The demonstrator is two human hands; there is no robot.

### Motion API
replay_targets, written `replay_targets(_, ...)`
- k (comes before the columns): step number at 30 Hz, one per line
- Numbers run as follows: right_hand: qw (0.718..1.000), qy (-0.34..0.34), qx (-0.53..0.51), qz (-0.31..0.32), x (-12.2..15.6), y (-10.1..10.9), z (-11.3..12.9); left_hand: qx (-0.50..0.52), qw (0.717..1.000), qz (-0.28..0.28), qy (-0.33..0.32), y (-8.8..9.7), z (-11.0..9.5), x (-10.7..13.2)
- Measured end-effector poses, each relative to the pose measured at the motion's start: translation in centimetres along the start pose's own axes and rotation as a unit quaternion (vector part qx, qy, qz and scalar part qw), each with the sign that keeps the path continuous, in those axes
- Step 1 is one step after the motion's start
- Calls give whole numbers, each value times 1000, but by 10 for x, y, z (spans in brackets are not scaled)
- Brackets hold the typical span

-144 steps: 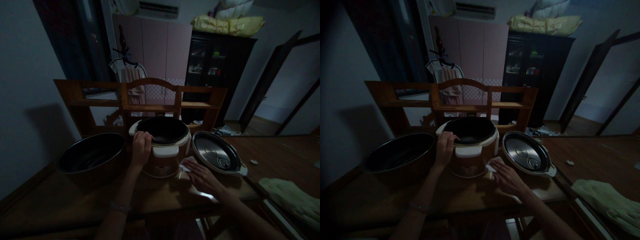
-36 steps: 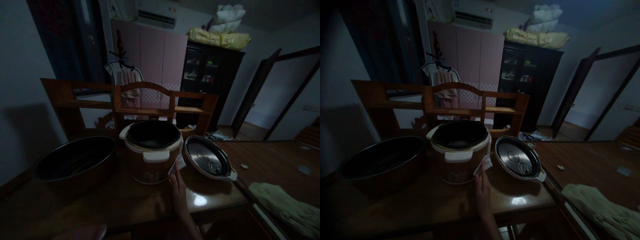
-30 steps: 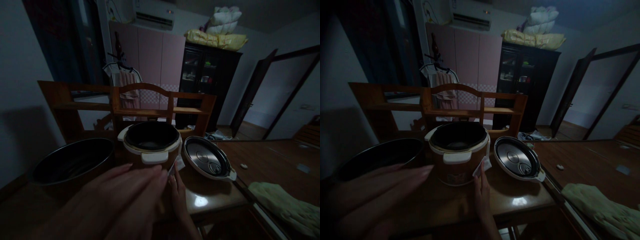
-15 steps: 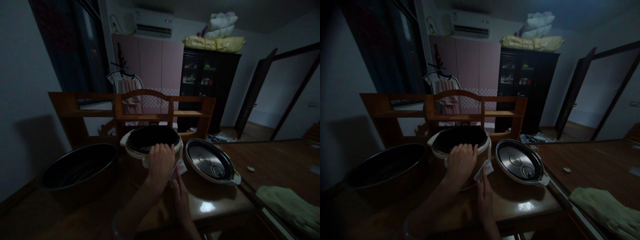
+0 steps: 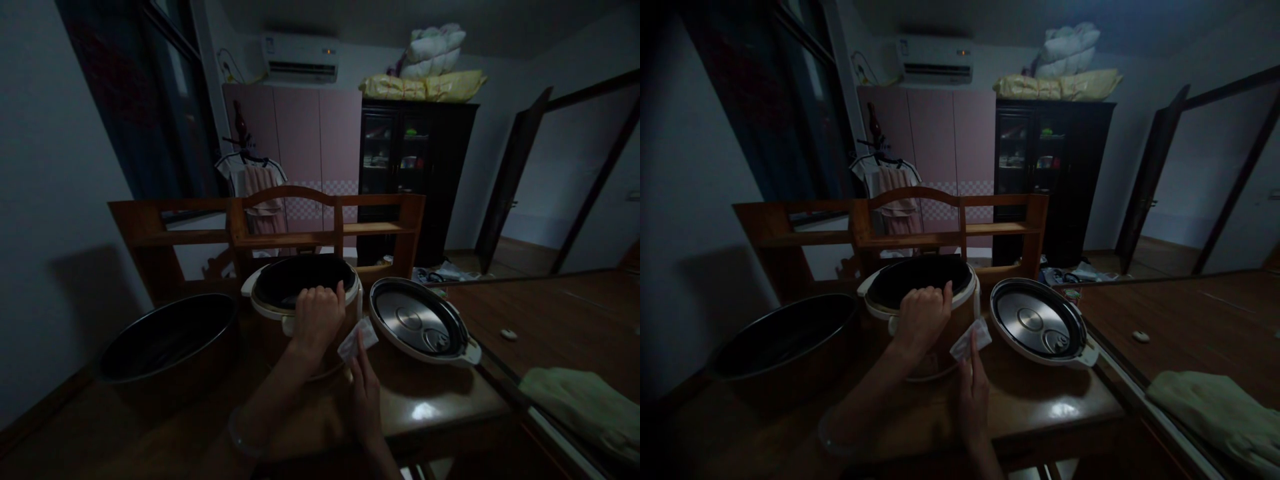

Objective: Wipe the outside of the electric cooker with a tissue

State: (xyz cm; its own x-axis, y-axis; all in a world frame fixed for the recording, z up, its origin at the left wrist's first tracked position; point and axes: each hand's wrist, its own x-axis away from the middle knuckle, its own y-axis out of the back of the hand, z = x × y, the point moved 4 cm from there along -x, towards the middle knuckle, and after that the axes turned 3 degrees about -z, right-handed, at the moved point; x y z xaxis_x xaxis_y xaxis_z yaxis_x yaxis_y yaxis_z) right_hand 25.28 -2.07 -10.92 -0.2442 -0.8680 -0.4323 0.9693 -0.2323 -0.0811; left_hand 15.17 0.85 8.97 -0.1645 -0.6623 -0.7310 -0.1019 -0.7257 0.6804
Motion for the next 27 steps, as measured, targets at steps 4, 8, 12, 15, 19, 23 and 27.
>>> replay_targets(4,1000,-2,-5,-13,0,4,-3,24,999,4,-20,3,-1,1)
replay_targets(8,1000,11,-11,-25,-1,6,0,39,998,9,-47,11,10,5)
replay_targets(12,998,5,-24,-50,0,8,4,52,994,24,-95,18,31,13)
replay_targets(15,997,10,-19,-75,1,11,3,54,989,27,-131,21,43,17)
replay_targets(19,994,31,20,-102,3,14,2,67,985,14,-157,22,59,20)
replay_targets(23,992,56,52,-96,3,13,7,96,980,7,-176,21,81,21)
replay_targets(27,992,91,71,-59,9,9,11,127,970,8,-206,18,105,22)
